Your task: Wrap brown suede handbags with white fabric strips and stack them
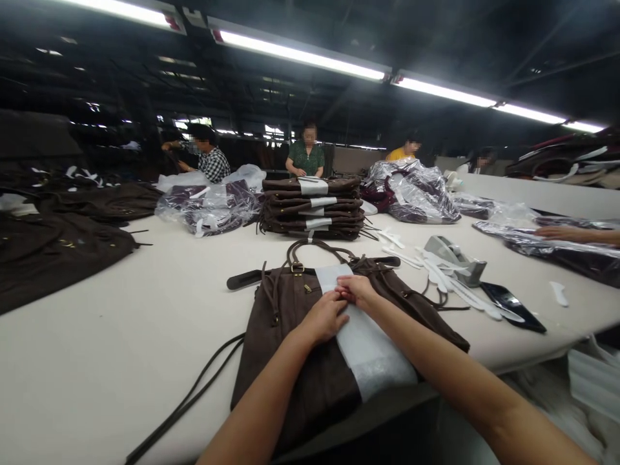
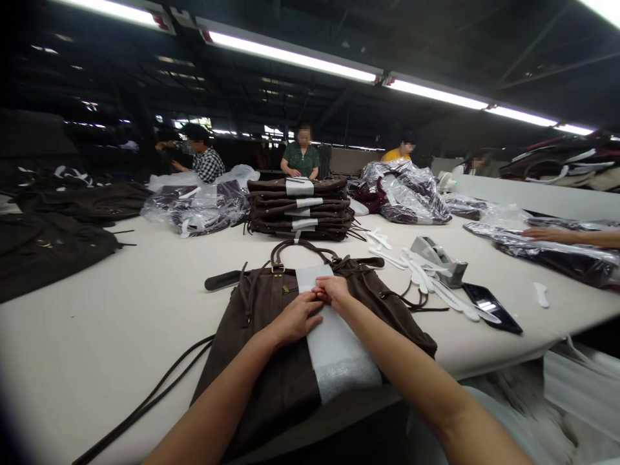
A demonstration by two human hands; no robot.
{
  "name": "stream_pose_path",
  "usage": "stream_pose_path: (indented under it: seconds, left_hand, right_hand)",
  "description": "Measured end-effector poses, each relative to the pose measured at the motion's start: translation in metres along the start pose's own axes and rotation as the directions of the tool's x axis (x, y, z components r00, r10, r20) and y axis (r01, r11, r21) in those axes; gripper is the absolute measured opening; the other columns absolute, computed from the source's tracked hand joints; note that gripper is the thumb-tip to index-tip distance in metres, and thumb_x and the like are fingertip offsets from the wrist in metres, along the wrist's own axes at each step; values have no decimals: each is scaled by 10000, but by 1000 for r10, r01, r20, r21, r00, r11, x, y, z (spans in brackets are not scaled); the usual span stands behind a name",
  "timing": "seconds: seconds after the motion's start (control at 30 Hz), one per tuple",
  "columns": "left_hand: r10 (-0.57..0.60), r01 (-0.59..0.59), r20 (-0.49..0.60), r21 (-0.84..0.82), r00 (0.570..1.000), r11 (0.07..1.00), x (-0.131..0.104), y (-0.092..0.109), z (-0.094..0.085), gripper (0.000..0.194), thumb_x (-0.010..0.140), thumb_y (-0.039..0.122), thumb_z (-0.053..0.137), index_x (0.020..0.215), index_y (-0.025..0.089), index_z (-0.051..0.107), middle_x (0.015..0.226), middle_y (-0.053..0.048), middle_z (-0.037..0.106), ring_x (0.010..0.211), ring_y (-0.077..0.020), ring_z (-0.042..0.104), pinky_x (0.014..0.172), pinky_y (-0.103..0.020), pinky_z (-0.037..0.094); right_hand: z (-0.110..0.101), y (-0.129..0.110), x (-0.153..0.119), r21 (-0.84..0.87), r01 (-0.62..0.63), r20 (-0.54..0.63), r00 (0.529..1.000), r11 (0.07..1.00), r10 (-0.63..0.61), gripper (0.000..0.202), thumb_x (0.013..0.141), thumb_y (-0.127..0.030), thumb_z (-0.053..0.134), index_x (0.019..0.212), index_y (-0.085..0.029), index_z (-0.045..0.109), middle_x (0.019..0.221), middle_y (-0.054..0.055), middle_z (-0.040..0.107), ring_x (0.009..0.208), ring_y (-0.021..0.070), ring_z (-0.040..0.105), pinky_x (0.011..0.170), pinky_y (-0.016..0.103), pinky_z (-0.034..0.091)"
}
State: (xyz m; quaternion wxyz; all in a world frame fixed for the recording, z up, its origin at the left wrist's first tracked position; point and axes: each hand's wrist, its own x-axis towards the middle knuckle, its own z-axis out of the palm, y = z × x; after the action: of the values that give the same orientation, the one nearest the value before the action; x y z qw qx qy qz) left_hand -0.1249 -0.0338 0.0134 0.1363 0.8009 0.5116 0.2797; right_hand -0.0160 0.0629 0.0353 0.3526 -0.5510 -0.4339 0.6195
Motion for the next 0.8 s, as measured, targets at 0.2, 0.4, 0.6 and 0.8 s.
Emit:
stream_pose_path:
  seconds: [0.2, 0.4, 0.6, 0.8]
  left_hand:
    - [6, -6, 16, -3, 1000, 1000, 1, -1, 0, 320, 834, 232, 612, 1142, 160, 663, 1339, -127, 556, 1311, -267, 434, 1155, -401, 314]
    - [-1, 1, 34, 5, 999, 1000, 1, 3, -1, 339, 836, 216, 606, 1171, 181, 644, 1312, -107, 574, 1294, -255, 443, 1152, -396, 318]
    - [-41, 40, 6, 29, 999, 999, 0, 7, -5, 162, 806, 198, 646, 957, 170, 696, 1193, -116, 528, 1165, -266, 500, 1064, -392, 408]
    - [-58, 58, -2, 37, 998, 998, -1, 10, -7, 156, 774, 184, 688, 927, 177, 720, 1093, -97, 512, 1068, -249, 525, 997, -368, 447]
  right_hand:
    - [-3, -1, 5, -120, -17, 53, 998, 993, 24, 148, 822, -43, 644, 739, -121, 549, 554, 23, 632, 404, 67, 551, 387, 117, 469]
    - [-13, -11, 10, -338, -44, 137, 986, 940, 96, 268, 811, -144, 720, 616, -114, 539, 452, 7, 548, 341, 50, 447, 324, 115, 385]
    - [-31, -11, 11, -566, 31, 177, 981, 824, 85, 387, 768, -272, 780, 554, -159, 478, 367, -42, 449, 294, 42, 311, 271, 147, 198]
    - [-43, -5, 0, -698, 142, 227, 974, 702, 28, 405, 777, -282, 755, 530, -178, 451, 363, -29, 464, 298, 64, 326, 309, 185, 190]
